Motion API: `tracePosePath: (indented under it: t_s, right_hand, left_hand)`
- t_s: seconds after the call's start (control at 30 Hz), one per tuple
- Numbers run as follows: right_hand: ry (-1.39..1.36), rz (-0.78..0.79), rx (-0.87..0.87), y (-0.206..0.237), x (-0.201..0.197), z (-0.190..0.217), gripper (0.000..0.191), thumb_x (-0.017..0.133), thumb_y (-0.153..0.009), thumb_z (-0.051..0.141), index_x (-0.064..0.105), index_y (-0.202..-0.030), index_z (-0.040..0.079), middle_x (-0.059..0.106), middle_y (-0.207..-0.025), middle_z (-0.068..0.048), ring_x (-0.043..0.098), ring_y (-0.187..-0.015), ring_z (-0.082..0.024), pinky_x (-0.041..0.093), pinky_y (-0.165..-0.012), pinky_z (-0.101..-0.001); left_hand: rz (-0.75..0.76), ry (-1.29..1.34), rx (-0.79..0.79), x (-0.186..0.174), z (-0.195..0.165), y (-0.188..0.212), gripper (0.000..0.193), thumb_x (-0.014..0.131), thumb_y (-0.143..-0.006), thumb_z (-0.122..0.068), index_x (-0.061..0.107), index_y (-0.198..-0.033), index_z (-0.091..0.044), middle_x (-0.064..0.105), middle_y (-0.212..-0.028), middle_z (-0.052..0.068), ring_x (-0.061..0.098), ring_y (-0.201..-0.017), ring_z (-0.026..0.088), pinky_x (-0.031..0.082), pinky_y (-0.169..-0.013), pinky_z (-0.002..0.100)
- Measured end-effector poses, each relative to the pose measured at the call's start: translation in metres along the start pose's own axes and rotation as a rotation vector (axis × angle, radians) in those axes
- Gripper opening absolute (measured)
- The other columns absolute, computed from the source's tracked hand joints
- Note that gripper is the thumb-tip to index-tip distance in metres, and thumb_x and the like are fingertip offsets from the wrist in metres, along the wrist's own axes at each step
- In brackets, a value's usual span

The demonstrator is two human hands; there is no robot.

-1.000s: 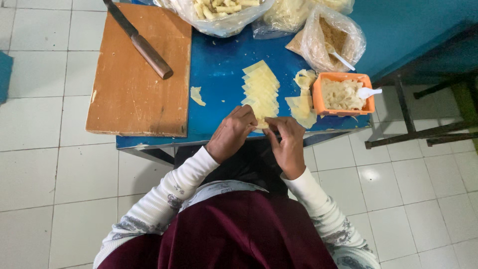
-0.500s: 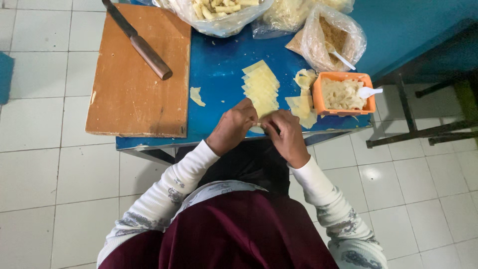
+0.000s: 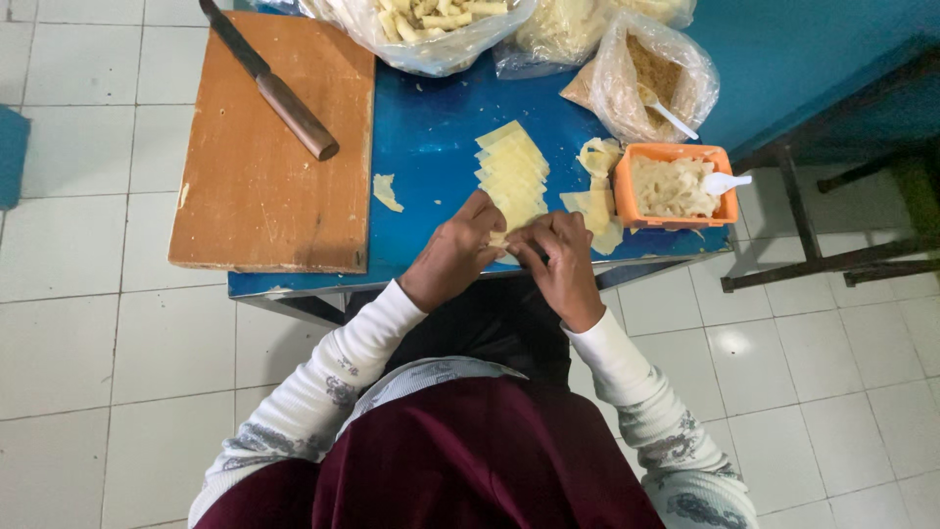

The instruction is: The person sits at a blue table and folds thin pastry sheets around a scoop of filling taken from an orange container, using a spoon to transfer the filling. The folded pieces are stacked in a pile on the table as they are finished.

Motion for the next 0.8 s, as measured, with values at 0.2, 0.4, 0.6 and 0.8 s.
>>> tracePosePath:
  t_s: [0.2,0.4,0.6,0.8]
  right_hand:
    - [-0.013,0.004,0.021,0.001,-0.002,0.004,0.015,0.077,-0.091,0.015,0.078,-0.106,0.018,0.069,-0.100,0.002,0.055,-0.096,-0.025,0.038,-0.084,-0.0403]
    - [0.068,-0.029,-0.038,0.001,-0.004,0.009,0.014,0.080,-0.088,0.018,0.075,-0.101,0.016,0.068,-0.097,0.002,0.057,-0.095,-0.025,0.036,-0.083,-0.0429]
    - [0.203,-0.128,-0.092,0.004,0.006,0.004,0.017,0.081,-0.088,0.020,0.074,-0.104,0.017,0.060,-0.102,-0.002,0.053,-0.098,-0.028,0.036,-0.084,-0.0420]
    - [0.396,-0.102,-0.132,0.018,-0.001,0.012,0.034,0.071,-0.090,0.007,0.072,-0.121,0.020,0.063,-0.114,0.003,0.053,-0.108,-0.021,0.036,-0.092,-0.0462]
  left_hand:
    - [-0.046,-0.153,0.079,0.003,-0.002,0.000,0.013,0.073,-0.089,0.000,0.062,-0.095,0.001,0.055,-0.106,0.016,0.064,-0.090,0.036,0.052,-0.075,0.043]
    - [-0.046,-0.238,0.084,0.004,0.000,-0.003,0.013,0.072,-0.086,0.000,0.061,-0.093,0.000,0.051,-0.107,0.017,0.057,-0.102,0.036,0.050,-0.088,0.042]
    - [-0.111,-0.409,0.082,0.001,-0.012,0.000,0.017,0.075,-0.081,-0.008,0.066,-0.095,-0.006,0.055,-0.109,0.012,0.052,-0.110,0.034,0.044,-0.084,0.047]
    - [-0.156,-0.479,0.052,0.005,-0.010,-0.005,0.014,0.074,-0.087,-0.013,0.063,-0.095,-0.009,0.057,-0.112,0.008,0.051,-0.119,0.031,0.043,-0.089,0.045]
Point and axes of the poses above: each hand's wrist, its own y-axis away from the middle knuckle, its own x-axis out of the palm, z = x × y, the point moved 1 cm from there along -y, towards the middle knuckle
